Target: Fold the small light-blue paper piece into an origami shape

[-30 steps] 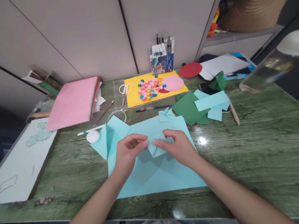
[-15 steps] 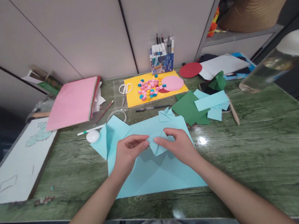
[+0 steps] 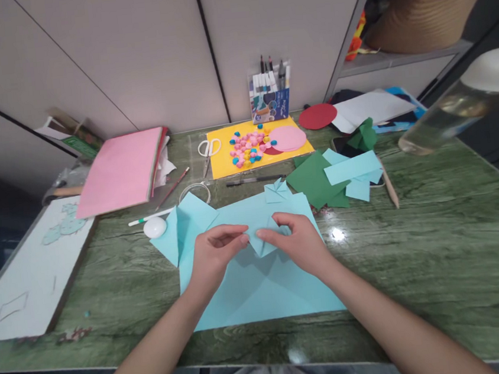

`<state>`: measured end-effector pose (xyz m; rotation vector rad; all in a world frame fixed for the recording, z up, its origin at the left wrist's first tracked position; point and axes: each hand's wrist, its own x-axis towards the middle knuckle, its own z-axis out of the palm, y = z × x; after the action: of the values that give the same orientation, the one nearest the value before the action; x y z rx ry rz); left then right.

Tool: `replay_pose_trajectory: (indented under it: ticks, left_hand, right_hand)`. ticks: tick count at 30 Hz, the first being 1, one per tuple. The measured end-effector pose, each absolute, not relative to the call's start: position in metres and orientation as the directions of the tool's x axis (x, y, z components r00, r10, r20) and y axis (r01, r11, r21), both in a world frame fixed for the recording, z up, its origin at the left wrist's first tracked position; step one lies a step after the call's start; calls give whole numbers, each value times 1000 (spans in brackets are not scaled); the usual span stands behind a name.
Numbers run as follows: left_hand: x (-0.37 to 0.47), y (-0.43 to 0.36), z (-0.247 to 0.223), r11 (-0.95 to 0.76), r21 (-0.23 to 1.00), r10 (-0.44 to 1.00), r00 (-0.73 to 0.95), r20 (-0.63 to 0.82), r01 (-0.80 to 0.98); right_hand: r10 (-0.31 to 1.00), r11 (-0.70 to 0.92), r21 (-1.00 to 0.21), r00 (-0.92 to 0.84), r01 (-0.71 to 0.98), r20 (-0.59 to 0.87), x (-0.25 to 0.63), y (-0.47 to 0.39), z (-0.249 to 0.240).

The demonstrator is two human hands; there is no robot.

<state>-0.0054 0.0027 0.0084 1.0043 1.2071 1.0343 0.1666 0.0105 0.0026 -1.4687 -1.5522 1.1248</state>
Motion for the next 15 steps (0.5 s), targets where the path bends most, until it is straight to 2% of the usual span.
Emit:
replay_pose_trajectory:
  ticks: [6,15]
  left_hand:
    - [-5,3,7,226,968,974,58,-221,-106]
    - [-4,5,6,232,966,972,68,-226,-112]
  right_hand:
    - [981,-58,-951,-158,305,-110,166,10,6]
    - [957,-97,-937,-226,335,-180,167,11,3]
